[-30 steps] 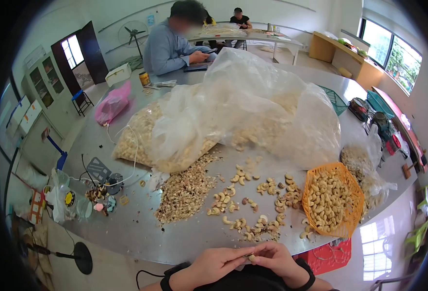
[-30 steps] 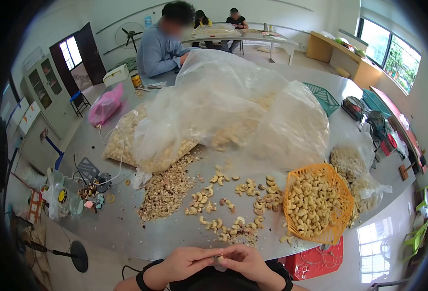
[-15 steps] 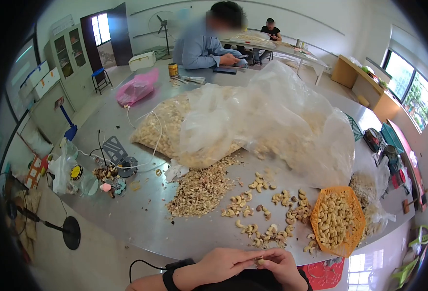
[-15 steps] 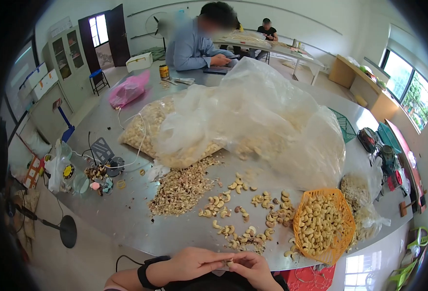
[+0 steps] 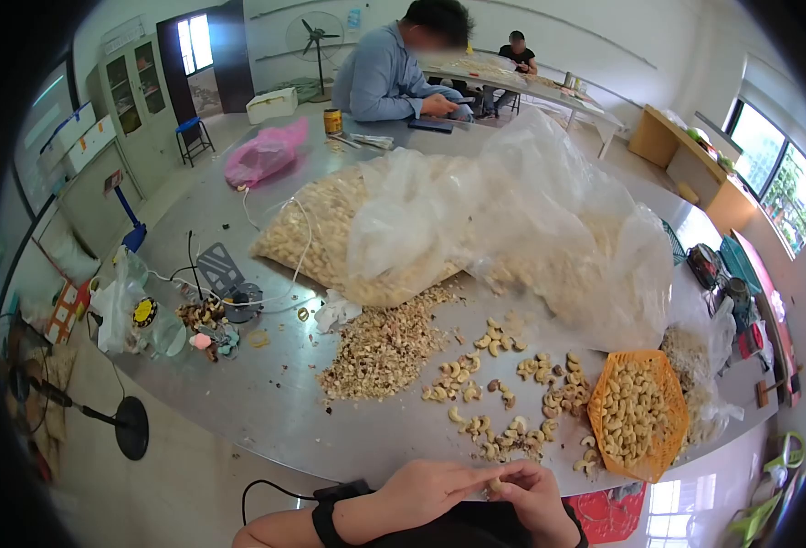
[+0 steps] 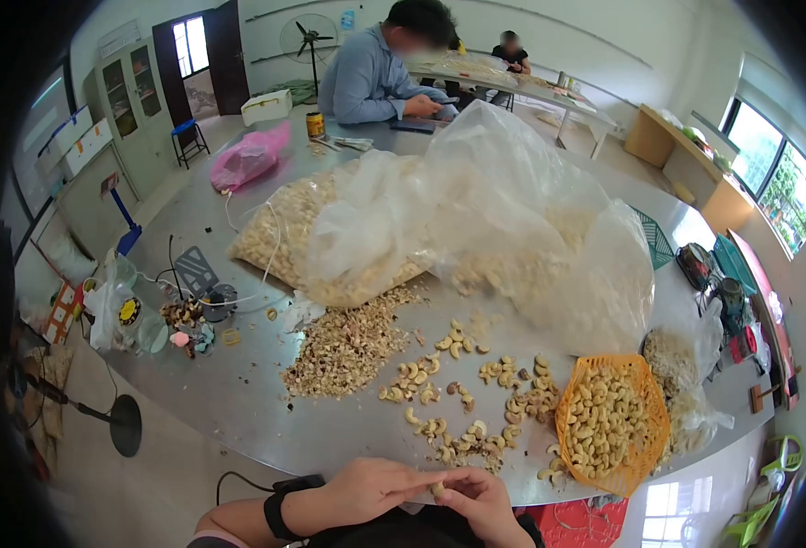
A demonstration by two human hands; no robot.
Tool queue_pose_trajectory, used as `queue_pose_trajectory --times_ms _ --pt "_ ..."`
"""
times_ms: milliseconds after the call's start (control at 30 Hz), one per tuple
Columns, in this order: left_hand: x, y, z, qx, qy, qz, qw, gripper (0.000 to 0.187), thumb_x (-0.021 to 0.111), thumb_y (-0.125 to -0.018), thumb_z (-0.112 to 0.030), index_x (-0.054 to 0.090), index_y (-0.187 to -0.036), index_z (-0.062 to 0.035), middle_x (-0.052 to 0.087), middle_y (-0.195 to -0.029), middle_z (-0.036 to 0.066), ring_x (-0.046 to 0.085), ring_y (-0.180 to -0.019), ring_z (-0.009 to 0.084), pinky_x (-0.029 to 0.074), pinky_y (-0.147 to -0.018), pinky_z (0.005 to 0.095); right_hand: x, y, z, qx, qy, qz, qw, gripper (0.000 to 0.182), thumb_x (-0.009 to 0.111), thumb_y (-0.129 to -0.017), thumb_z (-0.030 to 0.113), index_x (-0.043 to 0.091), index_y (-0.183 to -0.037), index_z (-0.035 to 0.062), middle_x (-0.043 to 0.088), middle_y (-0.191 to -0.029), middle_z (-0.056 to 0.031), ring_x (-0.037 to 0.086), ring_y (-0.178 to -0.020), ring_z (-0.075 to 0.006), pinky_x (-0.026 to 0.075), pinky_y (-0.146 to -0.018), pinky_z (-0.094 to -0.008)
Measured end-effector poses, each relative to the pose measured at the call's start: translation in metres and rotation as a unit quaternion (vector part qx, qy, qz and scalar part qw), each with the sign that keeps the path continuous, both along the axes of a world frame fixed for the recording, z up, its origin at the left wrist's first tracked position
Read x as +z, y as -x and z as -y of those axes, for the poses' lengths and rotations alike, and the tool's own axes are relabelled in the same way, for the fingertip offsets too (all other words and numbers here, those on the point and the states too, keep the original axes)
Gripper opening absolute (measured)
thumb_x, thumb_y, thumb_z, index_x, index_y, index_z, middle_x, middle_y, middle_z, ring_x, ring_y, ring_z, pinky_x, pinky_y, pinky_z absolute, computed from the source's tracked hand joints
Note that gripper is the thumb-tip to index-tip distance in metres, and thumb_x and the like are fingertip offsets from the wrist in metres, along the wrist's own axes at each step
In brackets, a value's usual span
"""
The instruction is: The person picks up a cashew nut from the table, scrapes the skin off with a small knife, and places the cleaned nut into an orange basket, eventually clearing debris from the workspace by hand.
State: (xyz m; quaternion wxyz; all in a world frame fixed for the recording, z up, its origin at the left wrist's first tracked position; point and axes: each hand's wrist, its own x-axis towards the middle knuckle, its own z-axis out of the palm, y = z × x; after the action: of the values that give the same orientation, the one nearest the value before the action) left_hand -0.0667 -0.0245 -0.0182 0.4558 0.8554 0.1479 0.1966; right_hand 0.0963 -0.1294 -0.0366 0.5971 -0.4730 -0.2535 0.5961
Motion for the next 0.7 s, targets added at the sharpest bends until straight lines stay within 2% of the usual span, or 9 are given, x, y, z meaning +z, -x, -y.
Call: queue_pose_trajectory --times_ms 100,167,300,367,433,500,700 --pt "0.001 -0.001 0.001 0.013 -0.042 -0.007 0.999 0.038 0.054 -0.076 -0.008 0.051 -0.113 -0.017 0.058 -0.074 0.005 0.057 -0.065 0.0204 0.045 -0.059 0.028 -0.002 -0.001 0.0 0.005 0.007 -0.007 1.0 0.02 0.06 -0.074 0.003 0.053 -0.092 -0.0034 0.059 -0.083 -0.0124 0.058 -0.07 -0.0162 0.048 -0.065 -0.0263" --pt "0.001 -0.002 0.0 0.011 -0.022 0.005 1.0 0.037 0.055 -0.075 -0.006 0.053 -0.111 -0.0144 0.059 -0.075 0.006 0.057 -0.066 0.0209 0.045 -0.06 0.0282 -0.005 -0.003 0.001 0.026 -0.042 -0.034 0.998 0.022 0.059 -0.075 0.002 0.053 -0.096 -0.003 0.058 -0.087 -0.009 0.056 -0.075 -0.0134 0.046 -0.069 -0.0249" --pt "-0.001 -0.006 0.002 0.003 0.044 0.021 0.999 0.035 0.054 -0.076 -0.005 0.054 -0.109 -0.0122 0.059 -0.077 0.007 0.057 -0.067 0.0217 0.045 -0.061 0.0278 -0.004 -0.004 0.0 0.028 -0.053 -0.037 0.998 0.022 0.059 -0.076 0.004 0.053 -0.096 -0.003 0.058 -0.088 -0.009 0.055 -0.075 -0.0132 0.046 -0.068 -0.0247" --pt "-0.001 -0.009 0.002 0.024 0.019 0.052 0.998 0.034 0.054 -0.076 -0.004 0.054 -0.109 -0.0104 0.06 -0.08 0.008 0.058 -0.069 0.0225 0.045 -0.062 0.0273 0.0 -0.002 -0.001 0.014 -0.043 -0.049 0.998 0.022 0.058 -0.077 0.004 0.052 -0.097 -0.0028 0.058 -0.089 -0.0091 0.055 -0.075 -0.0128 0.045 -0.067 -0.0246" --pt "0.004 -0.009 0.0 0.002 0.049 0.023 0.999 0.034 0.053 -0.076 -0.002 0.054 -0.109 -0.0103 0.06 -0.083 0.009 0.058 -0.071 0.0233 0.045 -0.062 0.0274 0.003 -0.002 -0.001 0.032 -0.057 -0.05 0.997 0.024 0.057 -0.077 0.004 0.051 -0.1 -0.0028 0.057 -0.091 -0.0098 0.055 -0.075 -0.0126 0.045 -0.067 -0.0246" --pt "0.007 -0.01 0.0 0.006 0.024 0.007 1.0 0.033 0.052 -0.077 -0.001 0.054 -0.109 -0.0081 0.06 -0.086 0.01 0.059 -0.074 0.0231 0.046 -0.064 0.0272 0.005 -0.004 0.0 0.042 -0.054 -0.048 0.996 0.025 0.055 -0.078 0.003 0.05 -0.102 -0.0032 0.057 -0.093 -0.0106 0.055 -0.077 -0.0128 0.046 -0.068 -0.0246" --pt "0.012 -0.012 0.001 0.021 0.093 0.001 0.995 0.029 0.05 -0.078 0.0 0.054 -0.106 -0.0016 0.061 -0.088 0.012 0.06 -0.077 0.0196 0.045 -0.067 0.0257 0.012 0.001 0.0 0.011 -0.056 -0.088 0.995 0.028 0.056 -0.077 0.0 0.049 -0.104 -0.003 0.056 -0.096 -0.0095 0.054 -0.081 -0.0119 0.046 -0.068 -0.0226"
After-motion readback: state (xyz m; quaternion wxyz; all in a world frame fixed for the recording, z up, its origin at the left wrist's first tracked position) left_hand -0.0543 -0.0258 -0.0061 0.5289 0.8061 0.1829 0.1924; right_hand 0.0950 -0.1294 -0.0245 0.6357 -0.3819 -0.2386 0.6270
